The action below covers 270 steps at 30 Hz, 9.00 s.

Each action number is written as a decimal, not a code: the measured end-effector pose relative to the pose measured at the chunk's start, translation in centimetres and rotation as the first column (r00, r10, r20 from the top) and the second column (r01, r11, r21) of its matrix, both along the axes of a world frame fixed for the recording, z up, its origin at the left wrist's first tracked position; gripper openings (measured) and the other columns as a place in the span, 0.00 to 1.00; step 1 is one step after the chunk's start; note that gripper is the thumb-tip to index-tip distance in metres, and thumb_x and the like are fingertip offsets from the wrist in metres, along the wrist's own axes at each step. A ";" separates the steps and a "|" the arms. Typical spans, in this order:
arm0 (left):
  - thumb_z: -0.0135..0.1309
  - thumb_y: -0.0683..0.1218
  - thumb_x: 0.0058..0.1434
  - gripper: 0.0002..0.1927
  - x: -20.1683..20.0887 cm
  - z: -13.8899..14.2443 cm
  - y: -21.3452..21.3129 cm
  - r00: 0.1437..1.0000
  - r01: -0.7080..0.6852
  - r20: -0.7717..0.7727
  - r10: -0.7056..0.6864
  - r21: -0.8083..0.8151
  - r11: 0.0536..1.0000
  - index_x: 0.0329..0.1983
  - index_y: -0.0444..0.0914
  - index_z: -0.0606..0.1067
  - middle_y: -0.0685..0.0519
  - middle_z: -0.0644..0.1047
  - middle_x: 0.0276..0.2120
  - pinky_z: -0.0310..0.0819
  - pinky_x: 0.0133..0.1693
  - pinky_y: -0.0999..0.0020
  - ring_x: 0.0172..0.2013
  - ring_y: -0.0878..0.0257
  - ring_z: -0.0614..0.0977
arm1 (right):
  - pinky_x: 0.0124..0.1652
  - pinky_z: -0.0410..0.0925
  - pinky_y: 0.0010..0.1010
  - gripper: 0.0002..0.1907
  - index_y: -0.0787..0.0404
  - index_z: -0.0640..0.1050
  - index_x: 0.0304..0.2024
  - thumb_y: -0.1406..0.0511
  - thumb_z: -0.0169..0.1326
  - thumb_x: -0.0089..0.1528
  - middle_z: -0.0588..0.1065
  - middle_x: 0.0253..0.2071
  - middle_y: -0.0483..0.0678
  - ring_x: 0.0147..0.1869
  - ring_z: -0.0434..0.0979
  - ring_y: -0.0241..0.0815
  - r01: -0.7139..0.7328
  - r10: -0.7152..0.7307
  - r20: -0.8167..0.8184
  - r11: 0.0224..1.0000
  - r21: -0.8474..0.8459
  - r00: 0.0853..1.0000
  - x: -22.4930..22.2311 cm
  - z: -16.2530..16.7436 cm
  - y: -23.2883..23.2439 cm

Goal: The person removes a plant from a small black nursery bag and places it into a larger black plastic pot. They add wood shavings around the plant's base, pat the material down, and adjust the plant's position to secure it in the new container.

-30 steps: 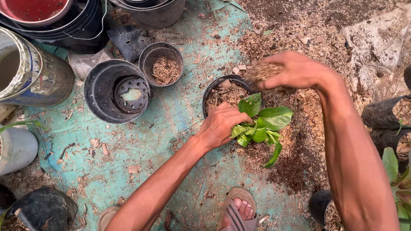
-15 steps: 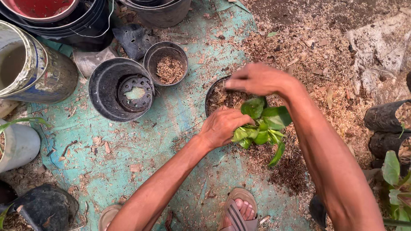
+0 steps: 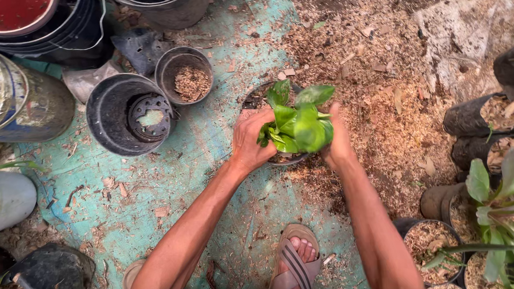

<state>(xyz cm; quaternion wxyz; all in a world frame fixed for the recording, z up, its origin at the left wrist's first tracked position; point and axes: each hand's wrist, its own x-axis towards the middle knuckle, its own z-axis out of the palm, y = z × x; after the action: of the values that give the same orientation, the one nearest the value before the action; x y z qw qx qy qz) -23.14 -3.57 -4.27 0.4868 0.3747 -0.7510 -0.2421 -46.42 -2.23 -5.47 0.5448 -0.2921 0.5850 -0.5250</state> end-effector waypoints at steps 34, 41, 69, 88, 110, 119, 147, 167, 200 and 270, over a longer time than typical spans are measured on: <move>0.55 0.43 0.56 0.16 -1.4 1.4 -0.1 0.988 -0.155 0.025 0.154 0.244 0.957 0.49 0.38 0.79 0.48 0.82 0.34 0.70 0.43 0.56 0.34 0.51 0.80 | 0.36 0.71 0.40 0.06 0.60 0.71 0.43 0.65 0.52 0.66 0.75 0.37 0.47 0.38 0.75 0.43 0.390 -0.341 0.211 0.882 -0.265 0.916 -1.3 1.4 2.0; 0.54 0.44 0.56 0.16 -1.2 1.4 -0.9 0.987 -0.159 0.024 0.159 0.298 0.941 0.48 0.38 0.79 0.44 0.81 0.35 0.72 0.46 0.53 0.38 0.43 0.80 | 0.60 0.73 0.44 0.18 0.62 0.71 0.54 0.61 0.45 0.64 0.74 0.51 0.52 0.56 0.76 0.48 0.368 -0.289 0.278 0.882 -0.294 0.916 6.4 4.7 3.2; 0.57 0.42 0.51 0.20 -1.1 0.3 -0.9 0.988 -0.136 0.112 0.108 0.277 0.951 0.49 0.40 0.79 0.48 0.81 0.33 0.69 0.37 0.56 0.33 0.52 0.78 | 0.46 0.69 0.37 0.30 0.62 0.63 0.71 0.59 0.42 0.68 0.74 0.57 0.53 0.49 0.73 0.43 0.063 -0.014 -0.322 0.988 0.144 0.947 4.4 0.4 5.6; 0.75 0.56 0.43 0.54 1.5 8.0 -2.0 0.952 0.180 0.142 -0.272 0.460 0.870 0.70 0.34 0.64 0.41 0.73 0.60 0.68 0.61 0.56 0.60 0.48 0.77 | 0.37 0.76 0.33 0.22 0.66 0.72 0.63 0.65 0.45 0.69 0.78 0.49 0.53 0.40 0.80 0.40 -0.210 0.222 -0.498 0.974 0.081 0.838 -4.2 7.4 -1.8; 0.63 0.56 0.58 0.18 3.4 4.5 4.7 0.494 0.192 0.372 -0.786 0.835 0.516 0.47 0.44 0.82 0.52 0.84 0.44 0.77 0.51 0.62 0.45 0.58 0.86 | 0.44 0.75 0.43 0.39 0.57 0.64 0.75 0.71 0.47 0.59 0.73 0.45 0.64 0.46 0.79 0.54 -0.518 0.525 -0.630 0.827 0.219 0.572 -2.4 7.0 -3.1; 0.59 0.49 0.60 0.17 -2.4 7.5 6.1 0.704 0.368 0.412 -0.578 0.485 0.793 0.51 0.39 0.78 0.45 0.81 0.43 0.77 0.45 0.52 0.45 0.47 0.83 | 0.56 0.68 0.53 0.34 0.68 0.77 0.55 0.66 0.65 0.45 0.71 0.59 0.66 0.60 0.72 0.66 -0.710 0.221 -0.974 0.693 0.123 0.047 -1.6 7.8 -4.1; 0.54 0.44 0.55 0.09 -2.9 6.2 3.0 0.629 0.479 0.730 -0.267 -0.093 0.873 0.39 0.40 0.74 0.52 0.75 0.40 0.78 0.38 0.64 0.46 0.58 0.82 | 0.66 0.63 0.48 0.18 0.57 0.83 0.46 0.71 0.58 0.52 0.67 0.69 0.57 0.73 0.64 0.57 -0.716 0.205 -0.972 0.696 0.061 0.117 -3.9 8.8 -1.9; 0.55 0.44 0.53 0.13 -2.9 4.9 3.0 0.641 0.462 0.716 -0.276 -0.073 0.884 0.42 0.39 0.76 0.54 0.74 0.40 0.79 0.39 0.64 0.47 0.59 0.81 | 0.72 0.55 0.52 0.16 0.56 0.82 0.45 0.65 0.62 0.53 0.53 0.78 0.52 0.82 0.50 0.59 -0.713 0.294 -0.955 0.677 0.183 0.034 -3.8 6.9 -1.9; 0.54 0.45 0.59 0.17 -2.2 4.1 1.6 0.613 0.474 0.753 -0.239 -0.109 0.874 0.51 0.40 0.78 0.54 0.77 0.49 0.71 0.55 0.57 0.59 0.57 0.75 | 0.74 0.47 0.61 0.47 0.38 0.61 0.73 0.49 0.59 0.51 0.48 0.81 0.59 0.84 0.45 0.60 -0.508 0.302 -0.660 0.849 -0.142 0.688 -5.0 4.4 -2.1; 0.53 0.47 0.62 0.13 0.7 5.8 -5.0 0.585 0.517 0.811 0.025 -0.396 0.759 0.48 0.45 0.80 0.55 0.64 0.74 0.43 0.75 0.54 0.76 0.59 0.54 | 0.75 0.47 0.57 0.46 0.62 0.42 0.77 0.44 0.36 0.67 0.46 0.78 0.63 0.82 0.46 0.61 0.417 -0.430 -0.094 0.899 -0.129 0.898 2.8 0.9 4.4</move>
<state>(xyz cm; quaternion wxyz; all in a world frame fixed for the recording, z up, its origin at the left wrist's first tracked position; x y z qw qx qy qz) -22.45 -8.55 1.57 0.1637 0.1524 -0.9668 0.1240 -43.57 2.12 -4.56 0.3649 -0.2172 0.6377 -0.6427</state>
